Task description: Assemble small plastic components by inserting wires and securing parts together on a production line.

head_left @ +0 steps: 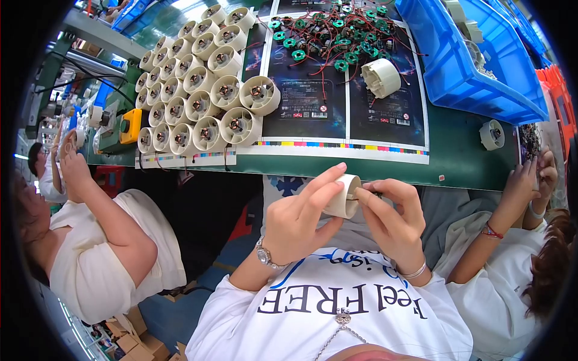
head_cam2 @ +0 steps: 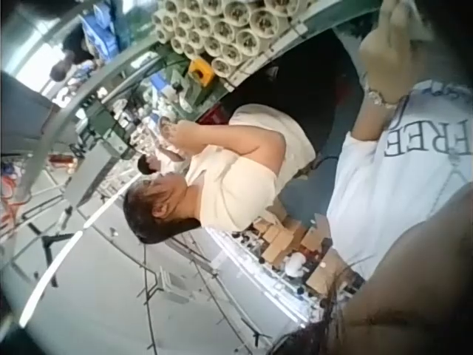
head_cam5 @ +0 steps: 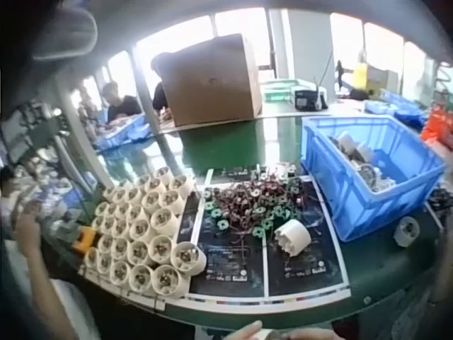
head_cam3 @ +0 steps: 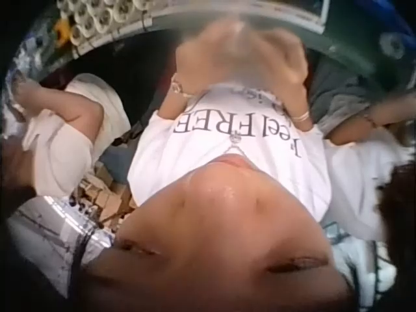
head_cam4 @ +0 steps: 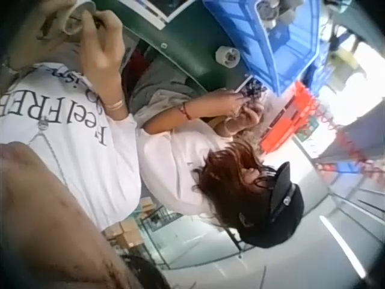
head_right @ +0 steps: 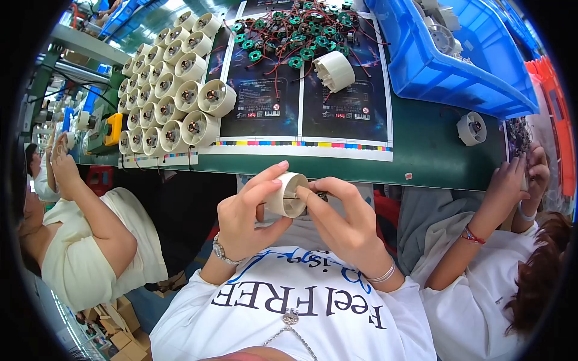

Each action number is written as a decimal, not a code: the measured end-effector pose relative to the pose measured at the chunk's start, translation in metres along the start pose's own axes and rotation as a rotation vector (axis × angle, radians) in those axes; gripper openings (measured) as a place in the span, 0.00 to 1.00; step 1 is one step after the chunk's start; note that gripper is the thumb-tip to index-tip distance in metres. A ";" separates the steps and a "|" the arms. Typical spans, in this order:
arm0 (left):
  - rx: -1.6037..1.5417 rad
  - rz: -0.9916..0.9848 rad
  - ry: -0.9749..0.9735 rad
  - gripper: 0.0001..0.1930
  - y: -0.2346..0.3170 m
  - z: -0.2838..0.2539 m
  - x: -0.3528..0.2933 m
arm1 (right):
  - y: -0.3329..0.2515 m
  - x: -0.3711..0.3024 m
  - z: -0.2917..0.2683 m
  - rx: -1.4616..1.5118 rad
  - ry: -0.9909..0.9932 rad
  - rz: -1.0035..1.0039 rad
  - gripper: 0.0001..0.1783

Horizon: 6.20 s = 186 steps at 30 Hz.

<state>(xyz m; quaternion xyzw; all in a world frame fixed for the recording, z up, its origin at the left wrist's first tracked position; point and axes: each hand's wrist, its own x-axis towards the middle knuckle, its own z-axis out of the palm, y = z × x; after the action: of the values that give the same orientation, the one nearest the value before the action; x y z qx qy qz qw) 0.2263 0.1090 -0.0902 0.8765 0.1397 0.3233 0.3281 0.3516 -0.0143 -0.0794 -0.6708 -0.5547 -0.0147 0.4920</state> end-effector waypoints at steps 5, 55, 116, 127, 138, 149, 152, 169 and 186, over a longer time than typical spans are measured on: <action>0.188 0.125 -0.017 0.26 -0.001 -0.009 0.001 | 0.002 0.000 -0.004 0.008 0.028 0.079 0.18; -0.363 0.121 0.221 0.35 0.016 0.022 0.021 | 0.043 0.006 -0.020 -0.028 0.118 -0.027 0.16; 0.351 -0.381 0.995 0.15 -0.140 -0.152 -0.036 | 0.063 0.004 -0.020 -0.296 0.419 0.235 0.17; 0.164 -0.508 0.897 0.17 -0.149 -0.157 -0.036 | 0.059 0.003 -0.019 -0.324 0.390 0.230 0.18; 0.602 -0.436 0.702 0.34 -0.150 -0.105 -0.029 | 0.053 0.005 -0.018 -0.387 0.319 0.219 0.20; 0.659 -0.482 0.758 0.40 -0.140 -0.104 -0.019 | 0.051 0.008 -0.018 -0.426 0.264 0.168 0.17; 0.687 -0.177 0.818 0.39 -0.117 -0.093 -0.017 | 0.050 0.009 -0.017 -0.464 0.239 0.156 0.18; 0.837 0.000 0.241 0.14 -0.069 -0.053 0.051 | 0.047 0.010 -0.015 -0.448 0.175 0.090 0.21; 0.983 -0.070 0.202 0.19 -0.056 -0.020 0.077 | 0.045 0.012 -0.015 -0.262 0.219 0.084 0.21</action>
<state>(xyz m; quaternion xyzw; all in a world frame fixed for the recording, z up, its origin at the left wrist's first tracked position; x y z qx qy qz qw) 0.2687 0.1960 -0.0795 0.8866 0.3357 0.2912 -0.1280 0.3981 -0.0112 -0.0939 -0.7462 -0.4626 -0.1396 0.4580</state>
